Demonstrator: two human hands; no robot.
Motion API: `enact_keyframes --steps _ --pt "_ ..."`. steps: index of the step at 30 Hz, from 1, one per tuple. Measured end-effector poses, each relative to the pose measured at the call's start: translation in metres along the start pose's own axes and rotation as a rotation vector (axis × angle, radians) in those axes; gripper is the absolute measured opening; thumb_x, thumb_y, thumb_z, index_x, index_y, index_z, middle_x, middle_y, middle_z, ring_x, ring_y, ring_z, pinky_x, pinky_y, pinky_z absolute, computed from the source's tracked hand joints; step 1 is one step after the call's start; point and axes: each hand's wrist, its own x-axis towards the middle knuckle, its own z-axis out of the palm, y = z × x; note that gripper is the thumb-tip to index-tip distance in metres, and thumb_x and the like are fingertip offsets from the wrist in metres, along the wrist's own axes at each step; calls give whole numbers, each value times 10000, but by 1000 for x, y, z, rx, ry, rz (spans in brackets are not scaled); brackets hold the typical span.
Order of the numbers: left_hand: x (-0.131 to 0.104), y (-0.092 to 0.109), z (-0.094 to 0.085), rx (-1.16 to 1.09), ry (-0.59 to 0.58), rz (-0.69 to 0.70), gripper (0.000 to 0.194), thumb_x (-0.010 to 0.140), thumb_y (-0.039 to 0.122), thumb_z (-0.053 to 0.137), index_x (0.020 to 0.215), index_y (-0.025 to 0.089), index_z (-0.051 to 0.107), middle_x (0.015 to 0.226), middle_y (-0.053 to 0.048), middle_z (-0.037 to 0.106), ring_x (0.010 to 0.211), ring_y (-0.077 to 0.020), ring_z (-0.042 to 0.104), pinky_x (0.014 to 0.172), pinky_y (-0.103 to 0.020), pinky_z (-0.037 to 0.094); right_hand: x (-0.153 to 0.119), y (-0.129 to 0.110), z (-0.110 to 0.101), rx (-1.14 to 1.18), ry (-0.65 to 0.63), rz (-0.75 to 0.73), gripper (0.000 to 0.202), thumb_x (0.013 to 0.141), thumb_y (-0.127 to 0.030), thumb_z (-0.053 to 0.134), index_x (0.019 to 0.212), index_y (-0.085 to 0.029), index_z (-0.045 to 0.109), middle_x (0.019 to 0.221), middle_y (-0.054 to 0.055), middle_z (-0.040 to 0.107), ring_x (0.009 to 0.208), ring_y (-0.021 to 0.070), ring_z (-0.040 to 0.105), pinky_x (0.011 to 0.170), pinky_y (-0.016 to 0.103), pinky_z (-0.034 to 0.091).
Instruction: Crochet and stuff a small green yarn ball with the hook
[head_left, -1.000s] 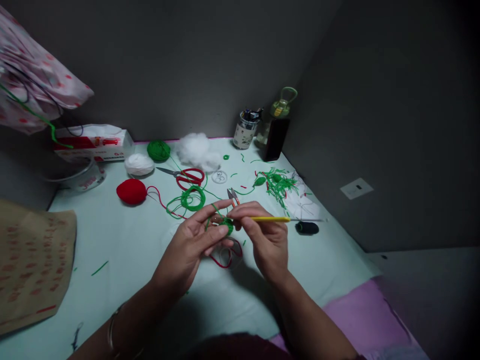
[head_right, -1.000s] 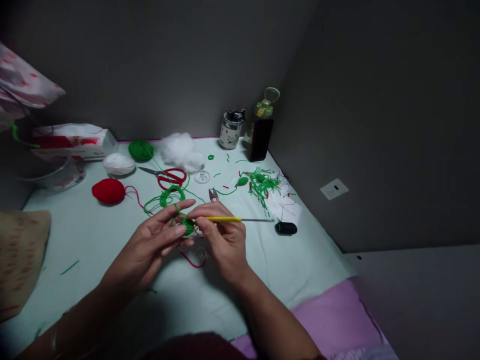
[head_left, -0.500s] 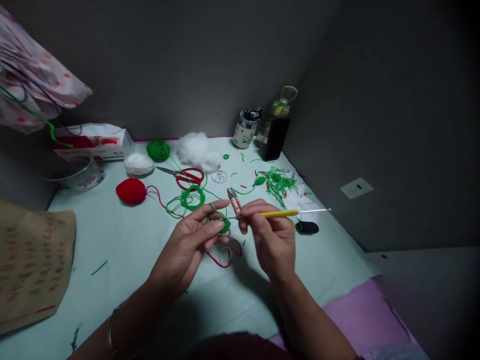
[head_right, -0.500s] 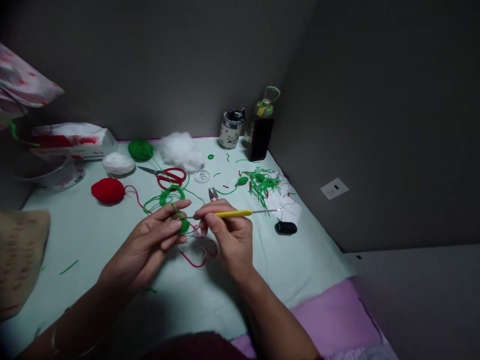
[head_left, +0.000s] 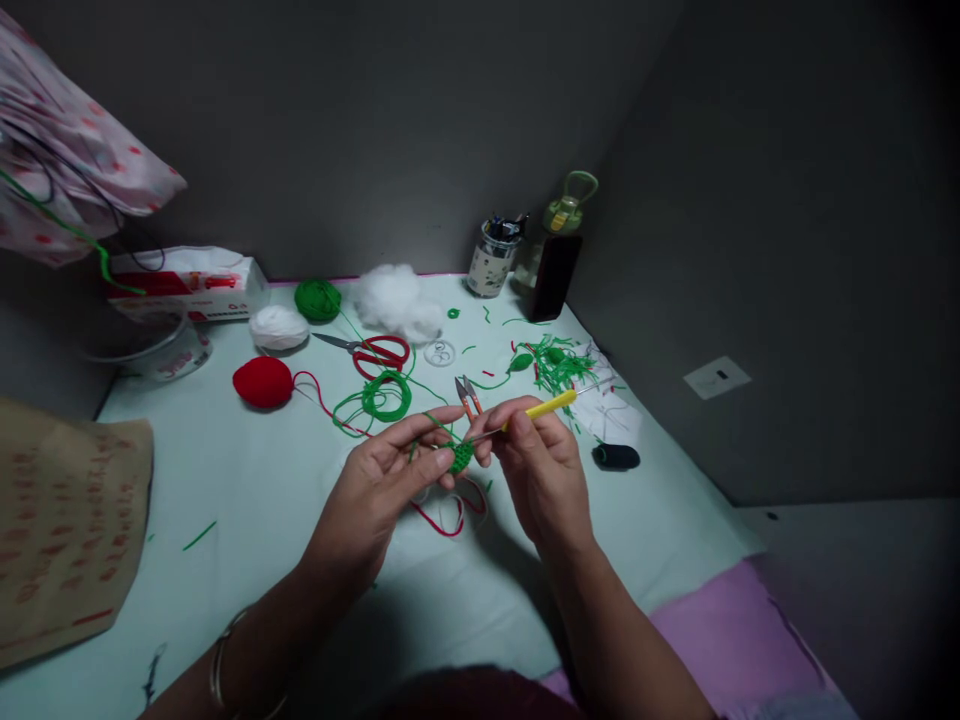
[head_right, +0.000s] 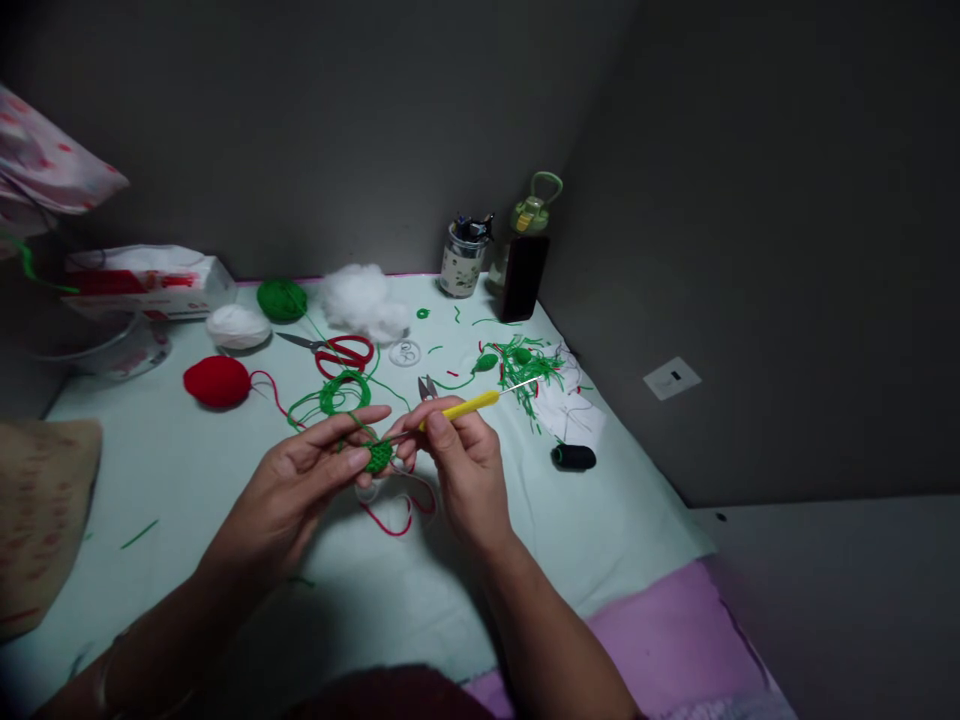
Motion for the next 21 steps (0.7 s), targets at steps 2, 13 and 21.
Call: enact_keyframes --steps 2,13,21 --pt "1 0 -1 38 12 17 354 835 284 810 1187 281 775 960 -14 664 772 -116 609 814 -268 490 -1 0 -1 -11 -15 -26 213 982 -367 615 874 -196 681 805 32 717 650 133 634 626 276 545" --pt "-3 6 8 289 216 210 282 790 185 808 1039 316 833 798 34 635 700 -83 559 692 -168 496 -14 -1 -1 -367 -17 -247 195 1033 -216 513 983 -220 702 914 31 719 744 139 666 706 309 570" --pt "-7 -6 11 407 294 439 335 801 122 773 1092 280 818 862 22 660 774 -106 565 806 -203 484 -19 2 6 -801 -115 -729 226 995 -99 514 1132 -206 660 941 80 733 877 204 713 721 363 611"
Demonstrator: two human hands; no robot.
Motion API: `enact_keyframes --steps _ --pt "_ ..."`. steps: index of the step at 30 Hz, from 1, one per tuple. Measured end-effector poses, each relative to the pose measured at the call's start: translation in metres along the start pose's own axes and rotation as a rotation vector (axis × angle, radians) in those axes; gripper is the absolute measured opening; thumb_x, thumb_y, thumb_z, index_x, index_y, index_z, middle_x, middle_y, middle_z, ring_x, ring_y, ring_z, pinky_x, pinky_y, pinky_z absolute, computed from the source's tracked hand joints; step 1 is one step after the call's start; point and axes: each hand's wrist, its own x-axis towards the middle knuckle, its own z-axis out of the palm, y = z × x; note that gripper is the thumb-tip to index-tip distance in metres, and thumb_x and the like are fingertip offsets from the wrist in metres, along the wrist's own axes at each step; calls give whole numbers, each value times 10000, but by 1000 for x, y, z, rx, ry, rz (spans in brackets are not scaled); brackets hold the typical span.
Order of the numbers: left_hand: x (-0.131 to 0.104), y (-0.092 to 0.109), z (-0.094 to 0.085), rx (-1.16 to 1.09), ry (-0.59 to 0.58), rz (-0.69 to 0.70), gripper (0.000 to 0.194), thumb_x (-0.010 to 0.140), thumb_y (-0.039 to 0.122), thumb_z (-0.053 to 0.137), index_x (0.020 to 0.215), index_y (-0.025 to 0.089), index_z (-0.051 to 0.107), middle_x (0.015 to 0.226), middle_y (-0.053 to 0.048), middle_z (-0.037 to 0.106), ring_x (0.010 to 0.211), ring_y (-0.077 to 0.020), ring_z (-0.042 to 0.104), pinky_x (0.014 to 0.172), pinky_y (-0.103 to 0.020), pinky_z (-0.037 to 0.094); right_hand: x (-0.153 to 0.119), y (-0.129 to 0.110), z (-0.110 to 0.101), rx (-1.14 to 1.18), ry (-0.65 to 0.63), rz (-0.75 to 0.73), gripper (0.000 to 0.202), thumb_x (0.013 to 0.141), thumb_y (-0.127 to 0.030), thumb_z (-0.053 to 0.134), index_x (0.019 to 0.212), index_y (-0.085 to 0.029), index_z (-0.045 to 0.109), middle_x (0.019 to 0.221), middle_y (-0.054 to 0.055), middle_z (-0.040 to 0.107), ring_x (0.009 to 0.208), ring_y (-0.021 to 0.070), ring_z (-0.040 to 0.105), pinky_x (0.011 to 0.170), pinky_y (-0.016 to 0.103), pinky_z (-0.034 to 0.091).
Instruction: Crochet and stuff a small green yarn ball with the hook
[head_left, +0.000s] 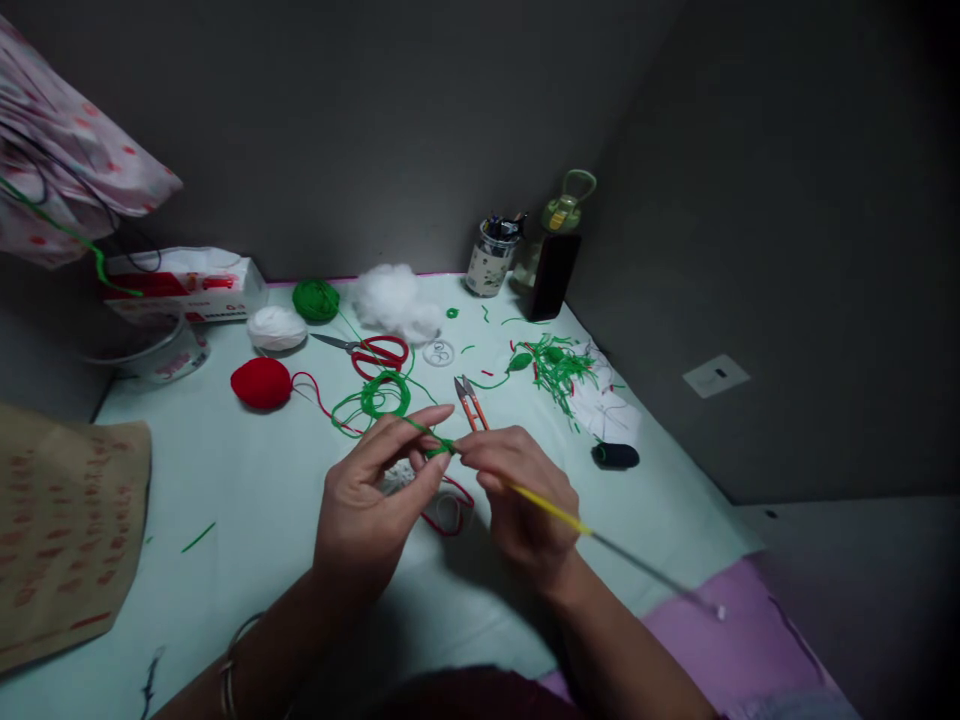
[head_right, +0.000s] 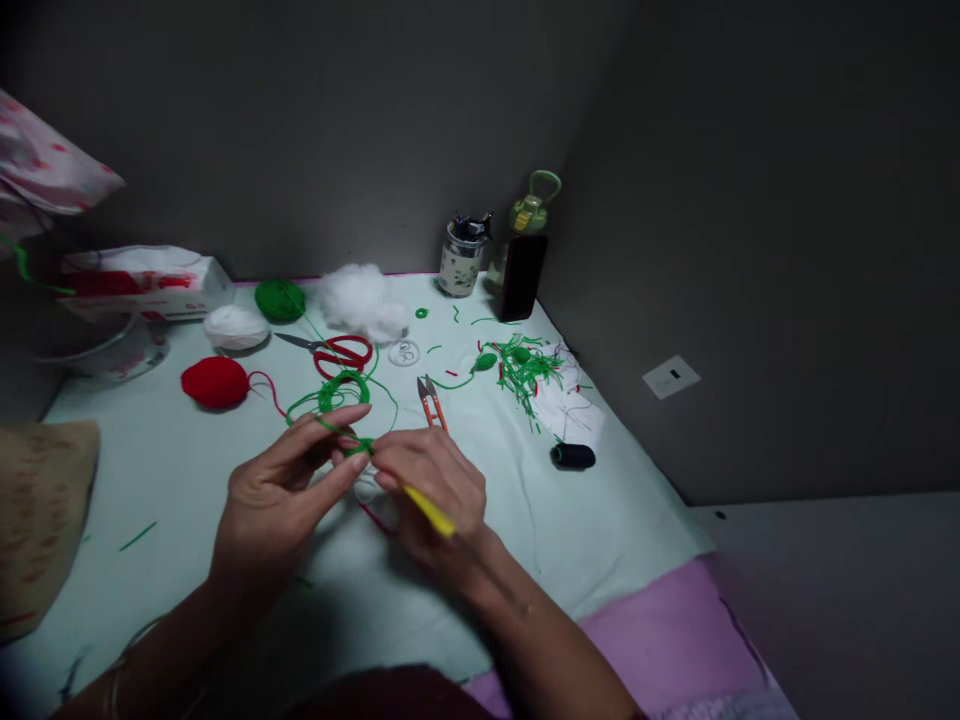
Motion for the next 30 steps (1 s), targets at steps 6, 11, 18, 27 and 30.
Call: enact_keyframes --steps 6,11,18,27,30 --pt "5 5 0 -582 -243 -495 419 809 202 817 1225 217 761 655 75 506 501 -22 358 569 -134 437 -2 -1 -3 -212 -21 -95 247 940 -100 630 1134 -228 710 994 82 728 919 210 711 774 349 608" --pt "13 8 -4 -666 -221 -543 357 803 146 813 1155 194 783 742 76 545 431 31 236 619 -162 507 4 6 -3 387 161 356 226 1017 -205 518 998 -252 738 877 41 708 729 175 650 655 347 561" --pt "8 0 -4 -462 -240 -403 447 817 226 832 1252 272 741 853 18 642 805 -102 624 810 -202 517 6 10 3 424 81 419 180 990 -202 600 1005 -257 771 919 38 738 862 183 676 745 348 561" --pt "15 0 -4 -716 -228 -619 374 748 189 868 1113 145 800 634 74 495 516 -10 348 715 -163 503 2 6 -1 128 69 174 274 965 -115 601 1151 -251 749 987 65 744 887 197 686 756 362 568" --pt "17 2 -5 -670 -193 -564 366 753 163 857 1114 180 799 673 62 522 560 -25 404 736 -173 501 6 8 -3 419 148 425 208 994 -191 586 1014 -276 775 892 29 728 755 168 651 681 343 542"
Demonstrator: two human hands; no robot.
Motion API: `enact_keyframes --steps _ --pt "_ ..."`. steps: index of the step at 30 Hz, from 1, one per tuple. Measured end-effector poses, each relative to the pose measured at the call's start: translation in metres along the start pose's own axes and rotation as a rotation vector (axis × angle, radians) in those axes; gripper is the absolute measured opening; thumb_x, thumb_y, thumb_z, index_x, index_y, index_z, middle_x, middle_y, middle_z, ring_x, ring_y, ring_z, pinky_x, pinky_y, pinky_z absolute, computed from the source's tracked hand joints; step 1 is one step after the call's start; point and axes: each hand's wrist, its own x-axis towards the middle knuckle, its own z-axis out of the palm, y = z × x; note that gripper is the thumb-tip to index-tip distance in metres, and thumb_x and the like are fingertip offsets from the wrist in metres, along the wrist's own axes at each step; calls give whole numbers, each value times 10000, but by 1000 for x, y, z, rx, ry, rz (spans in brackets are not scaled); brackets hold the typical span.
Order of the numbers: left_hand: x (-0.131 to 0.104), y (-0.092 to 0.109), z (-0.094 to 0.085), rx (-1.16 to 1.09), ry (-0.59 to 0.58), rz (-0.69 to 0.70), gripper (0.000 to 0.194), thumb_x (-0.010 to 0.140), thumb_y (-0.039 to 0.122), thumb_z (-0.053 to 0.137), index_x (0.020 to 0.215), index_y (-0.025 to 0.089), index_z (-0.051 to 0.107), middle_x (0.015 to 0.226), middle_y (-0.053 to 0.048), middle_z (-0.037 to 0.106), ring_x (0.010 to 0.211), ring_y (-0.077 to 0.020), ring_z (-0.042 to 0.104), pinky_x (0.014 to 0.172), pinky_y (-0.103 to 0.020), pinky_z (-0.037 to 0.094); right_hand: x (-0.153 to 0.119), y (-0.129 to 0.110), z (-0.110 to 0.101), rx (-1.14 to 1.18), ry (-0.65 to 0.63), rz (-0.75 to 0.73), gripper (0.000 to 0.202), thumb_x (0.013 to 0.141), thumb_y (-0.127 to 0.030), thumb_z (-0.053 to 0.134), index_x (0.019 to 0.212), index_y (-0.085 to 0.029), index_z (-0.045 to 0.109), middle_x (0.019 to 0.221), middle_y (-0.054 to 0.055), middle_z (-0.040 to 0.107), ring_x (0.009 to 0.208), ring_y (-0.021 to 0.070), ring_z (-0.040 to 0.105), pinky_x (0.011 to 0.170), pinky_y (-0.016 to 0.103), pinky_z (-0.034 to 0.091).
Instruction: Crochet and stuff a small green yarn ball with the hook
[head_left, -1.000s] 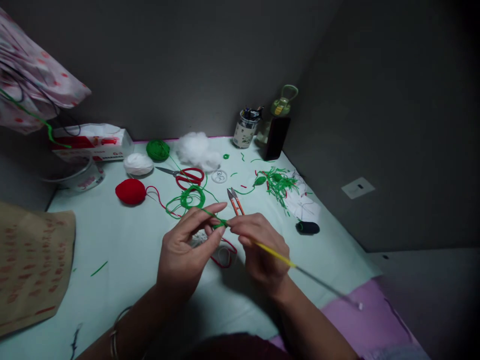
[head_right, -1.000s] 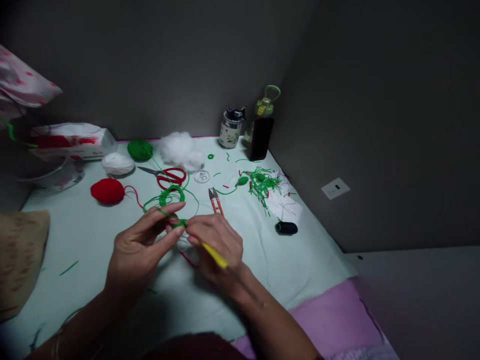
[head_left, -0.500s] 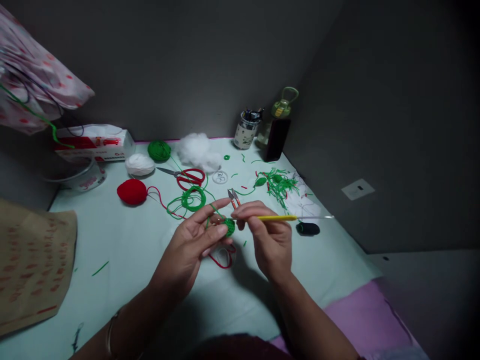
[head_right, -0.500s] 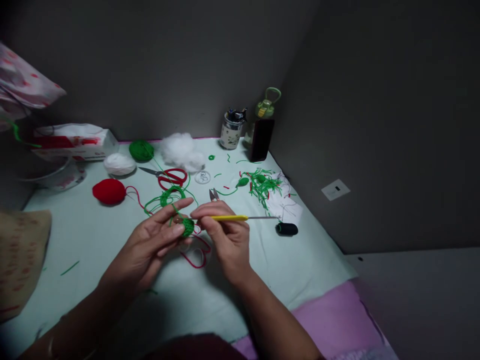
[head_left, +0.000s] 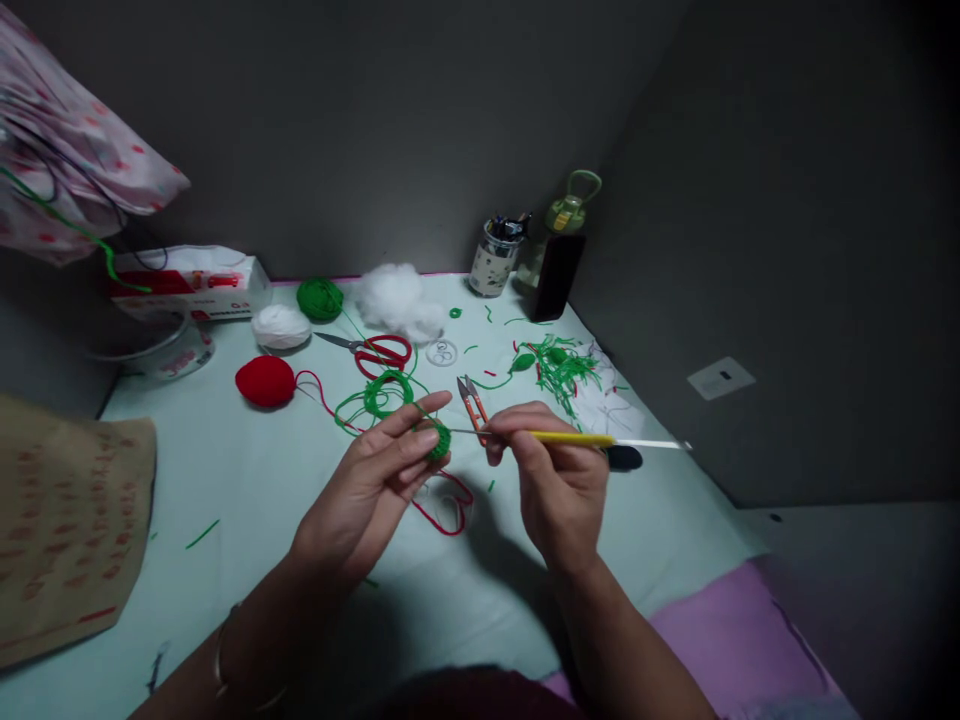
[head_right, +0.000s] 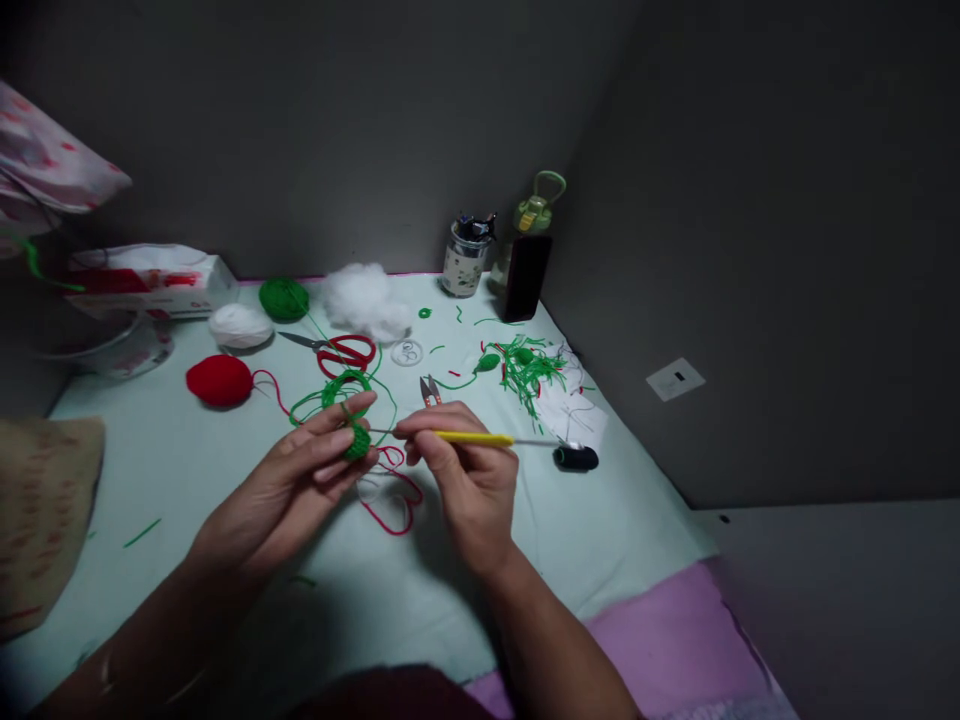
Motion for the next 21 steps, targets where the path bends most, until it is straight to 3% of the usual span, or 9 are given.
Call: enact_keyframes --steps 5,11,16,21 --pt "-1 -6 -1 270 -49 136 335 817 231 829 1147 269 790 907 0 684 749 -92 574 690 -180 476 2 3 2 57 -71 139 146 968 -238 652 968 -265 795 923 30 748 879 175 669 783 338 529" --pt "-3 -7 -1 285 -57 140 292 850 242 798 1139 278 790 895 3 673 740 -94 607 712 -202 482 4 7 0 350 -6 323 162 980 -314 635 927 -224 759 853 22 731 700 132 649 678 280 547" --pt "-4 -5 -2 342 -29 160 288 831 245 813 1115 291 800 855 21 635 690 -72 578 689 -183 478 4 4 -2 297 -37 238 178 1006 -289 586 928 -215 728 872 27 730 723 138 664 693 291 567" --pt "-6 -4 -1 424 41 204 305 823 224 804 1120 294 798 834 25 620 694 -82 552 671 -183 479 1 -6 -4 -55 -111 11 200 1026 -191 509 1004 -220 706 923 43 724 801 160 675 728 327 576"
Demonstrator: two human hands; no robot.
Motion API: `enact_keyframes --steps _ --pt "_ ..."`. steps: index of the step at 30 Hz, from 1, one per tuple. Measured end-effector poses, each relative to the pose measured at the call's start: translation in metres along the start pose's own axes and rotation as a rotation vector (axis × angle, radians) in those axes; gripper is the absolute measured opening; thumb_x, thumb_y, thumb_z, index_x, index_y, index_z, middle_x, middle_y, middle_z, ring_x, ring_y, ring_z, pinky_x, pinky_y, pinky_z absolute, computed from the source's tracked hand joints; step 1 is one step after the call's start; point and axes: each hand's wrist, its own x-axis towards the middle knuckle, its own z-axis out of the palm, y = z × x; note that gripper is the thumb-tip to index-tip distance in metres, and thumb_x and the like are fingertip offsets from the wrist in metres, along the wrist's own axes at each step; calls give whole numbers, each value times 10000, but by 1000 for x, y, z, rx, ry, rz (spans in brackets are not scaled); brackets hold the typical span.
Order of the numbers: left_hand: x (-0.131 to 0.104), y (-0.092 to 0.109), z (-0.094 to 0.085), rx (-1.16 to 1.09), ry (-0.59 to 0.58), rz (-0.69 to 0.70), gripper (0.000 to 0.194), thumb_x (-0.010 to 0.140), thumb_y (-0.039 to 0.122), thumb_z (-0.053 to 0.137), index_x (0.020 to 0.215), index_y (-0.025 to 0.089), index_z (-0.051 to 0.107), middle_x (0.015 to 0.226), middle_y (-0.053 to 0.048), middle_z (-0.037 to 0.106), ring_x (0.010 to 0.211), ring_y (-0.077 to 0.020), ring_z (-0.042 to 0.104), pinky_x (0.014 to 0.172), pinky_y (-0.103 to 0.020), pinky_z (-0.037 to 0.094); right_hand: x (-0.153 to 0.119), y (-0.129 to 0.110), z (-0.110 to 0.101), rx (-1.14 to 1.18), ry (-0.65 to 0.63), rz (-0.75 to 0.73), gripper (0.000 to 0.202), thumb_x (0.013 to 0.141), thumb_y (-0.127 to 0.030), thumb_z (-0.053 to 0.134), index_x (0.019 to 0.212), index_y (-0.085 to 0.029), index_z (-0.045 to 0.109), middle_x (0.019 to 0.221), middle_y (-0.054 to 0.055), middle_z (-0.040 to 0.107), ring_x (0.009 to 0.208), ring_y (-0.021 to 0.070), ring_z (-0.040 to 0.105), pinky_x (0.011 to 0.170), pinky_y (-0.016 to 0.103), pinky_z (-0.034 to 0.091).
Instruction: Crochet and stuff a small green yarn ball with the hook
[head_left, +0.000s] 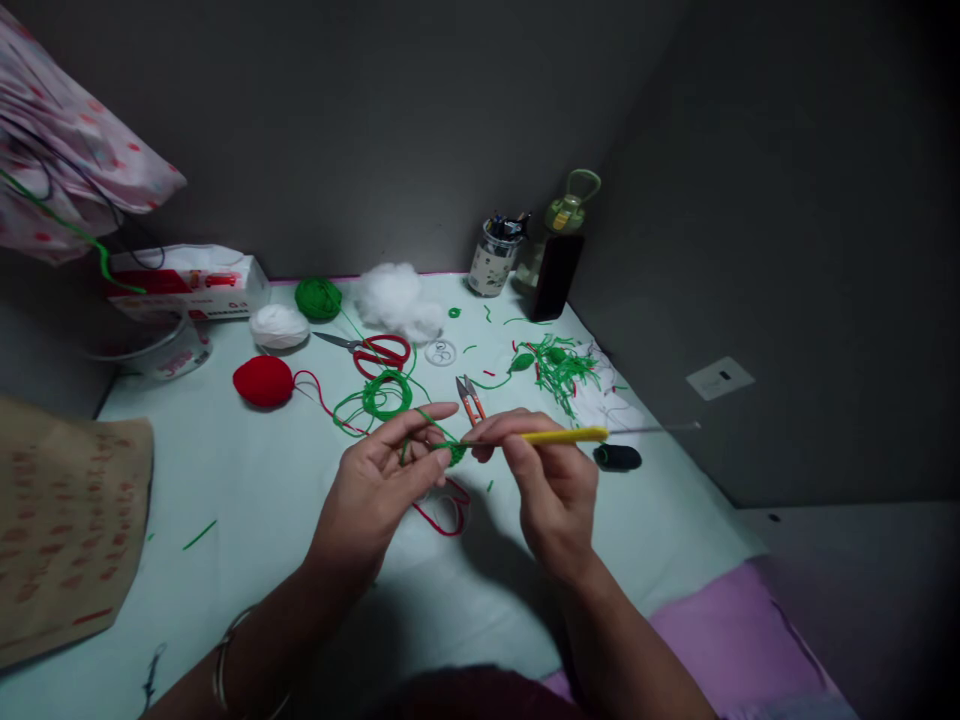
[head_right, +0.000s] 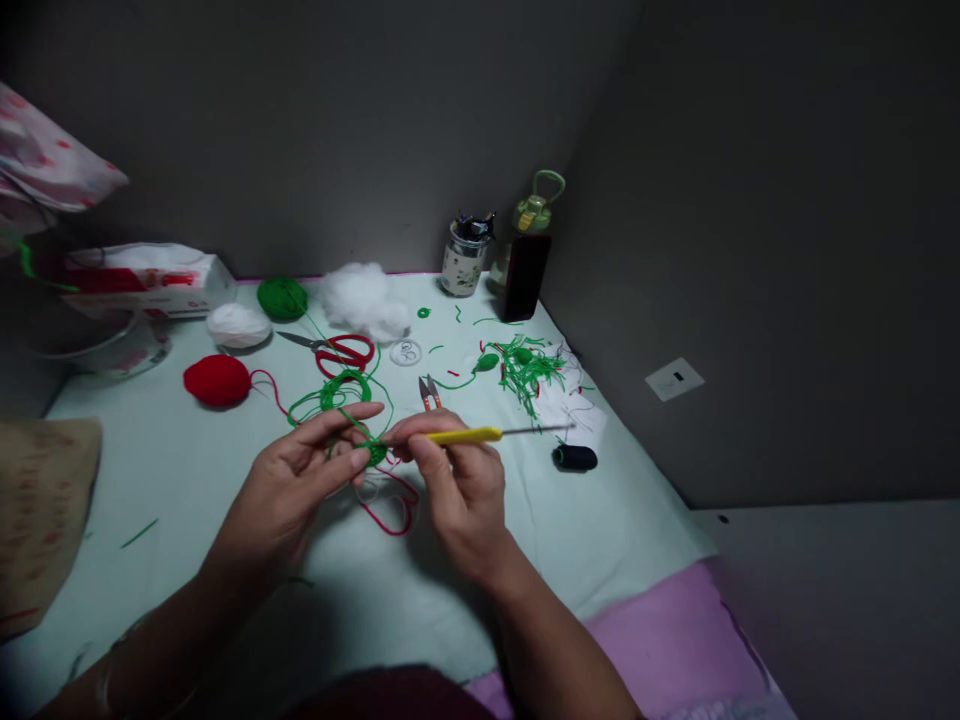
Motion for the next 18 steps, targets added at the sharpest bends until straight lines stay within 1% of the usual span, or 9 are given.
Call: enact_keyframes --steps 3,5,7,9,11,13,14,16,18 --pt "-2 0 3 100 96 80 293 798 160 805 1068 273 812 825 25 628 730 -92 556 722 -181 485 -2 -3 2 -261 -73 -247 232 1002 -105 487 1096 -218 666 925 57 729 851 182 688 754 357 582" --pt "-4 -1 3 146 145 145 307 777 130 814 1058 257 816 844 17 643 742 -93 562 739 -174 486 -4 -2 4 -468 -99 -399 241 980 -89 520 1140 -206 657 924 76 731 858 198 692 741 362 586" --pt "-4 -2 3 79 103 120 394 776 129 817 1145 266 792 831 26 637 651 -66 525 637 -147 464 -7 -1 5 -652 -105 -500 251 959 -106 587 1167 -215 676 964 92 736 902 216 700 742 364 592" --pt "-3 -2 1 -89 -30 -16 462 799 164 809 1246 267 748 726 57 581 502 -28 395 499 -123 385 -9 0 5 -709 -94 -528 282 947 -127 630 1191 -251 696 1026 89 737 958 225 705 758 367 600" --pt "-1 1 0 -248 -127 -159 440 836 203 789 1272 231 734 586 100 463 437 -16 244 506 -119 400 -9 1 4 -568 -36 -463 284 964 -137 606 1190 -278 705 1026 71 738 947 218 706 760 375 603" --pt "1 5 -1 -328 -124 -224 377 855 211 777 1231 189 754 528 124 380 441 -20 187 650 -170 512 -6 2 4 -308 62 -297 243 991 -155 557 1119 -270 730 956 57 734 866 205 692 717 374 591" --pt "2 7 -1 -338 -103 -221 367 847 198 782 1214 186 760 547 121 407 447 -18 190 722 -211 544 -4 3 4 -168 102 -201 231 1002 -170 541 1068 -263 741 917 50 727 808 194 677 693 371 580" --pt "2 9 0 -316 -82 -183 379 822 187 804 1198 213 766 664 90 527 459 -9 231 778 -262 559 -1 5 5 42 117 -59 213 1008 -206 548 986 -253 755 868 38 715 730 174 644 675 365 560" --pt "1 7 1 -258 -100 -140 381 810 204 817 1187 242 771 782 52 596 509 -24 355 780 -265 544 2 7 6 100 68 -7 187 998 -232 582 965 -248 765 888 40 725 770 177 651 703 366 554"
